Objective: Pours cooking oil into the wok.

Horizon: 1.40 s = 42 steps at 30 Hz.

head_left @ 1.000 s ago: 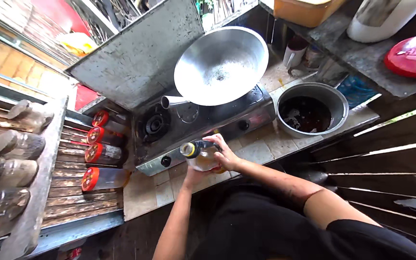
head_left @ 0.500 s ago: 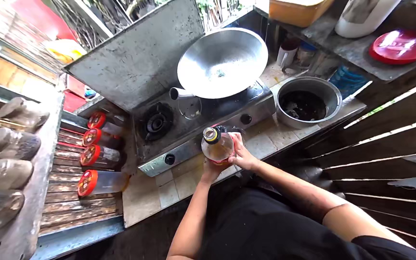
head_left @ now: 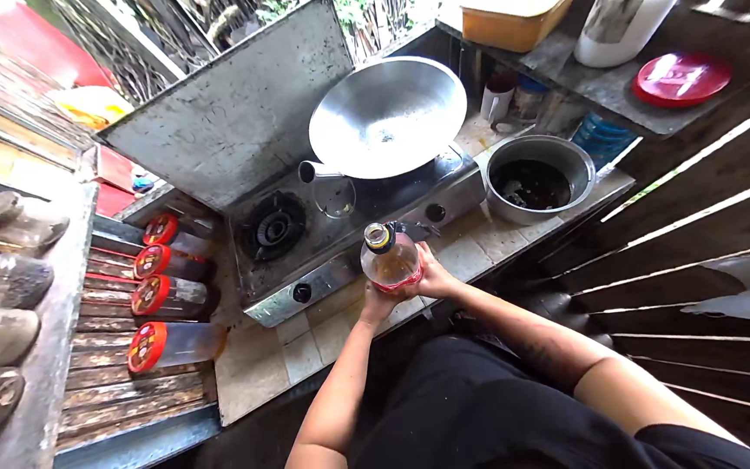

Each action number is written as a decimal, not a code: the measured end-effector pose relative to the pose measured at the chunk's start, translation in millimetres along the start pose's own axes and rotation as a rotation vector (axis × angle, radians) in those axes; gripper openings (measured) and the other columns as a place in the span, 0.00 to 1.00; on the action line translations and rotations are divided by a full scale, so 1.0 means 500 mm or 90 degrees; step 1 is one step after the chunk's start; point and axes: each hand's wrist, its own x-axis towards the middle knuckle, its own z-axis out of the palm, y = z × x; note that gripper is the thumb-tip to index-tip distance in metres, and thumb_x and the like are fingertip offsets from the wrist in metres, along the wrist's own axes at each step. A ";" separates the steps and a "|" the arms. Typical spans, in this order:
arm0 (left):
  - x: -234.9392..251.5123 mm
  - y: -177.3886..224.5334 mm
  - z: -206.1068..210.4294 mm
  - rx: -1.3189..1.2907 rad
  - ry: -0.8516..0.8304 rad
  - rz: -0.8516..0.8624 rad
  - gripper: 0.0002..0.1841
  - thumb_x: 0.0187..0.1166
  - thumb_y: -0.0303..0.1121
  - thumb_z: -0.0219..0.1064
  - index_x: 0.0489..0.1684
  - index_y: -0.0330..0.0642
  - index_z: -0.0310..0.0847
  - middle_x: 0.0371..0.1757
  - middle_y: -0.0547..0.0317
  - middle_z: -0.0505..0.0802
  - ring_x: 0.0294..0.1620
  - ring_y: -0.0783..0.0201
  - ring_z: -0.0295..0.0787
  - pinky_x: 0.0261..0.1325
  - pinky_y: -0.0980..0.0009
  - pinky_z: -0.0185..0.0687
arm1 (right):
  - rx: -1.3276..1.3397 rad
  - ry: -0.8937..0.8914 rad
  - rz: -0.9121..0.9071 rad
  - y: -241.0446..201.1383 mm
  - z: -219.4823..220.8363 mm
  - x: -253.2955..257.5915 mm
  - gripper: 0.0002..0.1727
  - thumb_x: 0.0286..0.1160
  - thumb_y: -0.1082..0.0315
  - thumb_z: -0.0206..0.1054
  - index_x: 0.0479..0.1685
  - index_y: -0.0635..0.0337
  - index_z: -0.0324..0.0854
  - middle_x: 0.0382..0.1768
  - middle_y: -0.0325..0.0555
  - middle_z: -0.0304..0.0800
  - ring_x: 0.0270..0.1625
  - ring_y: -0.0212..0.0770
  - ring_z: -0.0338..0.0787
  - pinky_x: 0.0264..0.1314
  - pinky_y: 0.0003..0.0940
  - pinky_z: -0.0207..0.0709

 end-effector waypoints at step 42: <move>0.029 0.377 -0.154 0.052 -0.081 -0.226 0.35 0.67 0.38 0.75 0.75 0.37 0.65 0.52 0.60 0.91 0.51 0.71 0.90 0.58 0.71 0.88 | 0.632 -0.148 0.492 -0.314 -0.085 0.078 0.27 0.90 0.50 0.61 0.78 0.57 0.66 0.51 0.52 0.90 0.50 0.45 0.93 0.50 0.43 0.90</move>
